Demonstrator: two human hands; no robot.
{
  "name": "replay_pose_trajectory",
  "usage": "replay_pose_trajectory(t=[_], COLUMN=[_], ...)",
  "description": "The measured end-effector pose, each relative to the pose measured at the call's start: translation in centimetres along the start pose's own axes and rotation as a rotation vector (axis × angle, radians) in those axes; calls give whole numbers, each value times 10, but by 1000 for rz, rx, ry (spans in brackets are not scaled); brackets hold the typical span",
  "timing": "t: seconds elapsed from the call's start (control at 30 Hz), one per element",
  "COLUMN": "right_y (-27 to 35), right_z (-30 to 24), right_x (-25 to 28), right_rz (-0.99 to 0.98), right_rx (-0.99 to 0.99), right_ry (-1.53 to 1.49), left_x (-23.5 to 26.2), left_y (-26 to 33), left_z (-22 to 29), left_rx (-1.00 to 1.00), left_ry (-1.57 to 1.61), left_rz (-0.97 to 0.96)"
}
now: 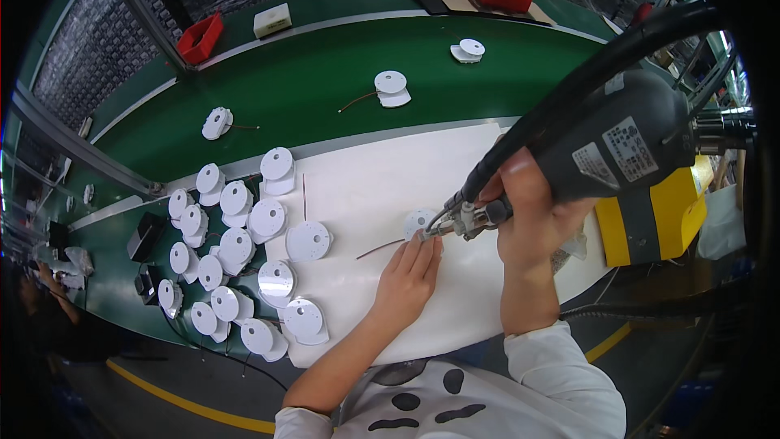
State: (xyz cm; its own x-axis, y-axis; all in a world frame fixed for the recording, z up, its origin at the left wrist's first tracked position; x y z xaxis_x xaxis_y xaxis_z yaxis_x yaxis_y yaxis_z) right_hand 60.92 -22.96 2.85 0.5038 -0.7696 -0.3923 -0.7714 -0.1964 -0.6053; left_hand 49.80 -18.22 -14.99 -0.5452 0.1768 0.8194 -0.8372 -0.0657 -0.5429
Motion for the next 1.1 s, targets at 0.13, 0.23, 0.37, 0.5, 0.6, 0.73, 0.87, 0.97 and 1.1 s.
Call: replay_pose_trajectory(t=[0.13,0.23,0.37,0.5,0.6,0.73,0.87,0.97,1.1], right_y=[-1,-6,-19,-16,-14,-11,-4,0,-1], right_z=[-1,-3,-31,-44,-47,-36,-17,-16,-12], right_x=[-4,-1,13,28,21,-3,-10,-14,-14], right_rz=[-158,-76,85,257,229,0,-135,-177,-112], right_rx=[84,101,127,168,215,162,138,226,108], right_ry=[178,260,177,336,342,265,189,261,204], left_x=[-1,1,7,8,8,10,4,4,6], left_y=[1,0,1,1,2,3,9,9,8], left_z=[0,0,3,8,6,5,4,2,2], left_rx=[13,11,-52,-89,-50,-44,-51,-48,-47], left_ry=[13,-6,60,143,89,62,111,122,119], left_rz=[-35,-26,50,47,54,57,-11,6,8])
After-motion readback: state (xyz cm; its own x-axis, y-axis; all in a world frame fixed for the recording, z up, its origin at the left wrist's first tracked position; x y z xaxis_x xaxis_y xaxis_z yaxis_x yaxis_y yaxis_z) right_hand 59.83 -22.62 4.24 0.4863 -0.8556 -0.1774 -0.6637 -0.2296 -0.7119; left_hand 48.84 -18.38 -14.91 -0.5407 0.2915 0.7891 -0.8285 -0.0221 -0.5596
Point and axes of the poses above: each hand's wrist, its own y-axis away from the middle knuckle, its own x-axis out of the back of the hand, z = x × y, the point moved 9 cm from there along -y, towards the middle knuckle, and after that the axes turned 2 degrees about -y, right-handed, at the moved point
